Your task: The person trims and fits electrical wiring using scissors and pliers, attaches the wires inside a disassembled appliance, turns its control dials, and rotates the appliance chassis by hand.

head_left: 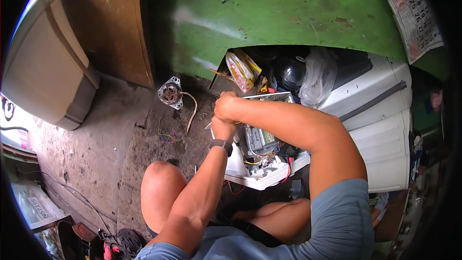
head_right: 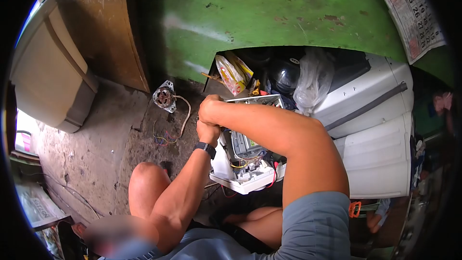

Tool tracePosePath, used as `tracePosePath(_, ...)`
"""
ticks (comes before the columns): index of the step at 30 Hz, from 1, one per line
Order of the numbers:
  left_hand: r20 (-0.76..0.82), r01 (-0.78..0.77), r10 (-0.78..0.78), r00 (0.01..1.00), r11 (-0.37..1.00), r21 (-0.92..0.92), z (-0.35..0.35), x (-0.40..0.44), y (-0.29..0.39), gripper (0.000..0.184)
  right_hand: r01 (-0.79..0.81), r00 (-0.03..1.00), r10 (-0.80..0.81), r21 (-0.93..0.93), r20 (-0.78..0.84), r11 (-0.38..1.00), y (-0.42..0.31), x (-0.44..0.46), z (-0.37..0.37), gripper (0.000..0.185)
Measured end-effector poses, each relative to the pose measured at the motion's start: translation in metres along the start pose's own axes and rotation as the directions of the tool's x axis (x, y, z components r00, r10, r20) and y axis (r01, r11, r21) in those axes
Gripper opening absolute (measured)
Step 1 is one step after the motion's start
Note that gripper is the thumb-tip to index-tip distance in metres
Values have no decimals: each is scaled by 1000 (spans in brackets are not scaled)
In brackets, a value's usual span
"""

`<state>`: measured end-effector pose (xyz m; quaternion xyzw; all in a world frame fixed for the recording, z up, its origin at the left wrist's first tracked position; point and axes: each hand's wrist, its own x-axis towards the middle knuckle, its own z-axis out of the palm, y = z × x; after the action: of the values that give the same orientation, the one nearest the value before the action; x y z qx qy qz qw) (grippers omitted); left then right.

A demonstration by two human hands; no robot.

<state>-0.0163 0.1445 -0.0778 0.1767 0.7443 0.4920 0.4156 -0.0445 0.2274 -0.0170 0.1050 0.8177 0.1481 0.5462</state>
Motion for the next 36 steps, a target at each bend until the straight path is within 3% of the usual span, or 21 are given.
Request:
tracePosePath(6, -4, 2, -3, 1000, 999, -54, 4, 3, -8, 41, 0, 1000, 0, -21, 20, 1000, -2, 0, -2, 37)
tracePosePath(9, -81, -72, 69, 994, 997, -36, 9, 2, -12, 38, 3, 1000, -3, 23, 8, 1000, 0, 4, 0, 39)
tracePosePath(14, -86, -59, 48, 995, 989, -135, 14, 11, -22, 48, -57, 998, 57, 12, -37, 998, -4, 6, 5, 39)
tracePosePath(24, -31, -41, 37, 999, 991, -128, 4, 0, -6, 40, -106, 994, 106, -1, -30, 994, -3, 11, 7, 40)
tracePosePath(26, -9, -48, 48, 999, 998, -33, 1, 0, -4, 36, -88, 996, 87, -34, -26, 996, -5, 4, 6, 41)
tracePosePath(32, 7, -63, 63, 998, 998, -2, -4, -5, 1, 34, -111, 994, 110, -30, -12, 993, -6, -21, -6, 46)
tracePosePath(36, -49, -92, 90, 995, 995, -42, 6, 7, -14, 44, -102, 995, 101, -7, -19, 995, -4, -24, -5, 47)
